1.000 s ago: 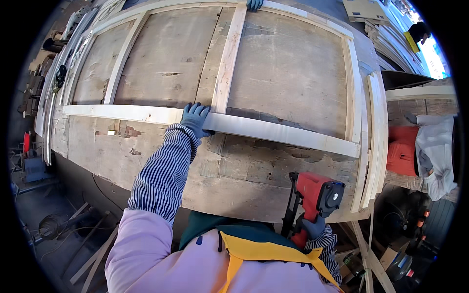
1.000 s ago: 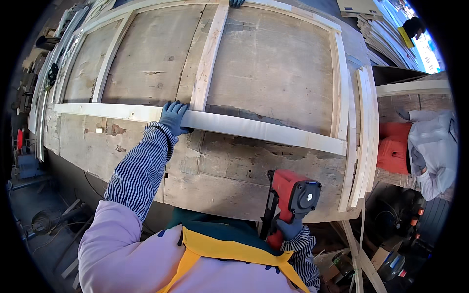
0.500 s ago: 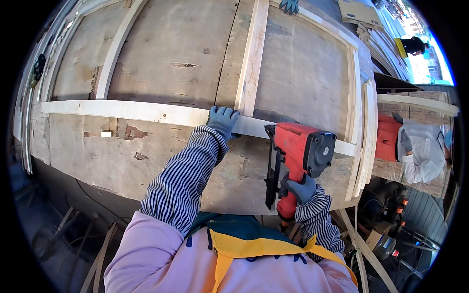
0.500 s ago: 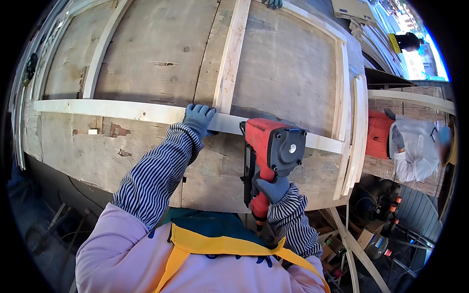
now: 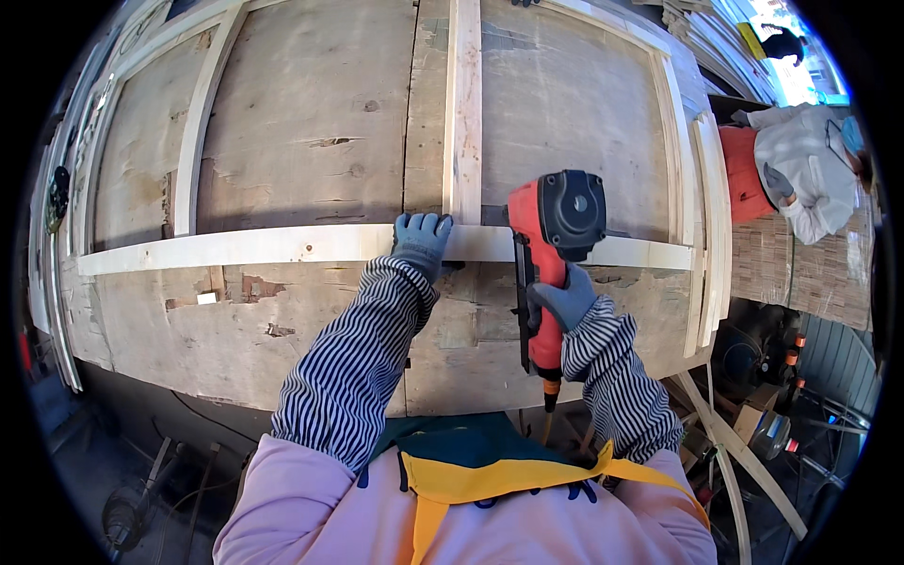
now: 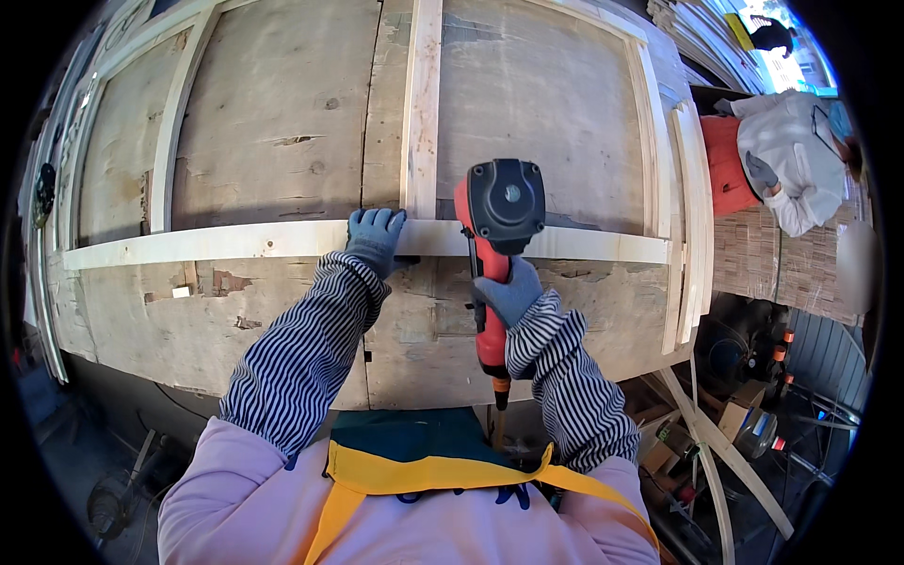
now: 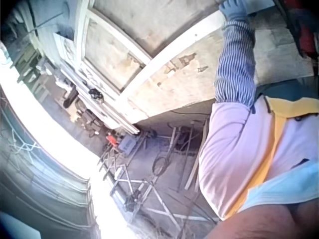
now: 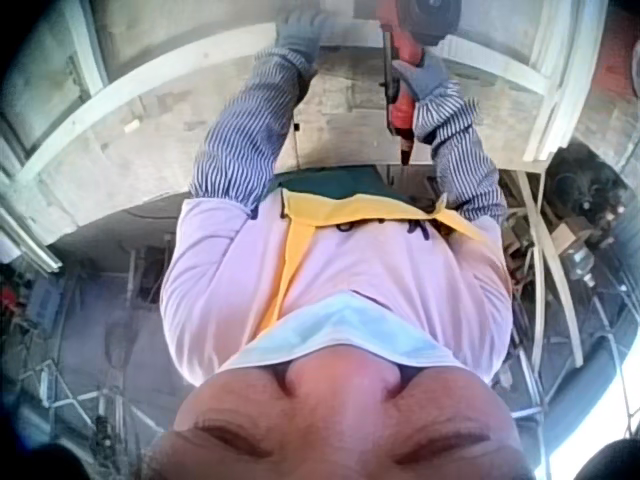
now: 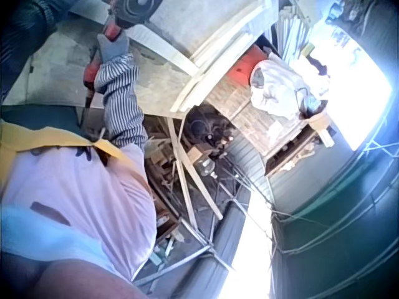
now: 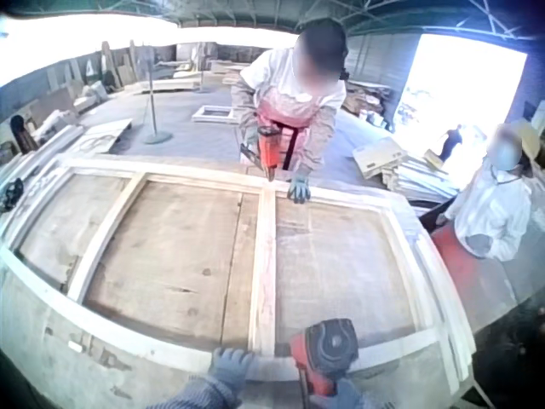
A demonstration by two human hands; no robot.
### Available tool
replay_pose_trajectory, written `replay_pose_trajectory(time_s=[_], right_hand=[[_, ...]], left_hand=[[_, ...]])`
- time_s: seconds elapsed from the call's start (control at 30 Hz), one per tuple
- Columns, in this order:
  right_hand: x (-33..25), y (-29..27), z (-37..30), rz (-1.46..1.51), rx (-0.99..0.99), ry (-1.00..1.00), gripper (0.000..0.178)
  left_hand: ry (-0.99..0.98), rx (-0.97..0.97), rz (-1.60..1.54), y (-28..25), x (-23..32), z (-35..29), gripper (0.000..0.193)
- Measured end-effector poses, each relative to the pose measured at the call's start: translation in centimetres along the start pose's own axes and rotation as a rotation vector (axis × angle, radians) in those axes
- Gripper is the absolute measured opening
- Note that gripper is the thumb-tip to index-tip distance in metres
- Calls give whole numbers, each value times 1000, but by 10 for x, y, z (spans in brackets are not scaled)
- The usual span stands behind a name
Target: The person assembles a wooden frame on a workbench by positioning planks and securing them with a red nail gun. They repeatedly align pieces and drive nails to join the structure while other workers move in the background.
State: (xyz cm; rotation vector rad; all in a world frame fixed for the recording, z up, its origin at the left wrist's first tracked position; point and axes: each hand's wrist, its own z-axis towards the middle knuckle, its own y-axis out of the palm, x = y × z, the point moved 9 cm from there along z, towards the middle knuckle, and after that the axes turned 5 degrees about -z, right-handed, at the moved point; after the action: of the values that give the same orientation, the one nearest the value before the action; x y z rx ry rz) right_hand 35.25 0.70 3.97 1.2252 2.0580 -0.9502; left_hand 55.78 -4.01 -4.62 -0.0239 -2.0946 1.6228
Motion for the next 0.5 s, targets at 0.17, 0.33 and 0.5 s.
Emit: replay_pose_trajectory(time_s=[0.17, 0.33, 0.5], right_hand=[[-18, 14, 29, 45, -144, 99, 25], [-17, 21, 22, 392, -39, 179, 19], [-28, 27, 12, 303, -144, 164, 21]], left_hand=[[7, -34, -11, 0, 5, 1, 93], [28, -6, -41, 1, -3, 1, 94], [40, -4, -13, 5, -3, -2, 93]])
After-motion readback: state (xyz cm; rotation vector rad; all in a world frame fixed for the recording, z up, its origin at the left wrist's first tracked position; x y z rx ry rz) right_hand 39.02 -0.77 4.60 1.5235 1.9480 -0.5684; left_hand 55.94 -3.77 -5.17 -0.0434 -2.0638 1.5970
